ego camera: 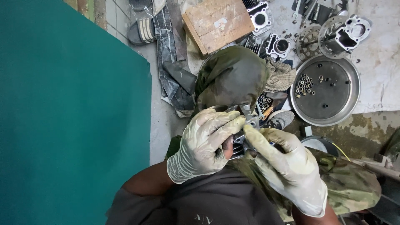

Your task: The person sits on the floor and cleans a metal engine cylinder head using a cloth and a small brush. They wipe the exterior and interior surfaces, then use the brush to clean small holes before wiping again.

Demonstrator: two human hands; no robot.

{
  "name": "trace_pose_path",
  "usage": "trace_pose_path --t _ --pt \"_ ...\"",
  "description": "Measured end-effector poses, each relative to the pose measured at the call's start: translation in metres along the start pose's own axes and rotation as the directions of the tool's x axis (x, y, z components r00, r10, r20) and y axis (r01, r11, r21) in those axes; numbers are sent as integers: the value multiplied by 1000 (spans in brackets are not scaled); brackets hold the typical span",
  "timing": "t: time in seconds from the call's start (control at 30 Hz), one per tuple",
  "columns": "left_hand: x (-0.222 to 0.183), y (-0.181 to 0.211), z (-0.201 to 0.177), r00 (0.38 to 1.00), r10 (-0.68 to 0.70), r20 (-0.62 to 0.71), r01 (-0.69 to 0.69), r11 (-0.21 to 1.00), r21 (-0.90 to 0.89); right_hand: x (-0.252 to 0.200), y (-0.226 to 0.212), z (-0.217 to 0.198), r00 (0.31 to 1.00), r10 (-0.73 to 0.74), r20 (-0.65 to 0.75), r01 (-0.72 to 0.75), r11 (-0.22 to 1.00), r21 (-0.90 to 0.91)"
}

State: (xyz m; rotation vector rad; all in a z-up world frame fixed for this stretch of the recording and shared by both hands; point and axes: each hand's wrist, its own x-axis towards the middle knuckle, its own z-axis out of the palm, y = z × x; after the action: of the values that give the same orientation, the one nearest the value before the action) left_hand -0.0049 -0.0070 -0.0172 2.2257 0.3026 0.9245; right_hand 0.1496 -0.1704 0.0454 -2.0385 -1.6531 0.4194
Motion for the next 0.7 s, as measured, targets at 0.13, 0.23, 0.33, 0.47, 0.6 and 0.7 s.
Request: trace_pose_path --t 0.13,0.23,0.33,0.47,0.6,0.7 --pt "1 1 -4 1000 21 18 -21 1000 -2 4 -1 -2 1000 15 9 -15 1000 -23" --pt "0 0 -2 998 59 -31 -59 998 2 5 -6 -2 1000 -28 -9 28 999 20" --pt "-5 -2 2 997 65 -41 -64 998 24 2 -16 5 970 241 13 -241 965 105" --pt "-4 0 0 999 44 -32 -42 997 64 -4 -15 23 911 314 -266 -271 944 186" --pt "-1 0 -4 999 45 -15 -44 998 35 -12 -7 43 919 235 -318 -174 962 208" --pt "-4 -2 -2 999 44 -30 -44 999 2 -13 -8 39 928 289 -236 -232 942 244"
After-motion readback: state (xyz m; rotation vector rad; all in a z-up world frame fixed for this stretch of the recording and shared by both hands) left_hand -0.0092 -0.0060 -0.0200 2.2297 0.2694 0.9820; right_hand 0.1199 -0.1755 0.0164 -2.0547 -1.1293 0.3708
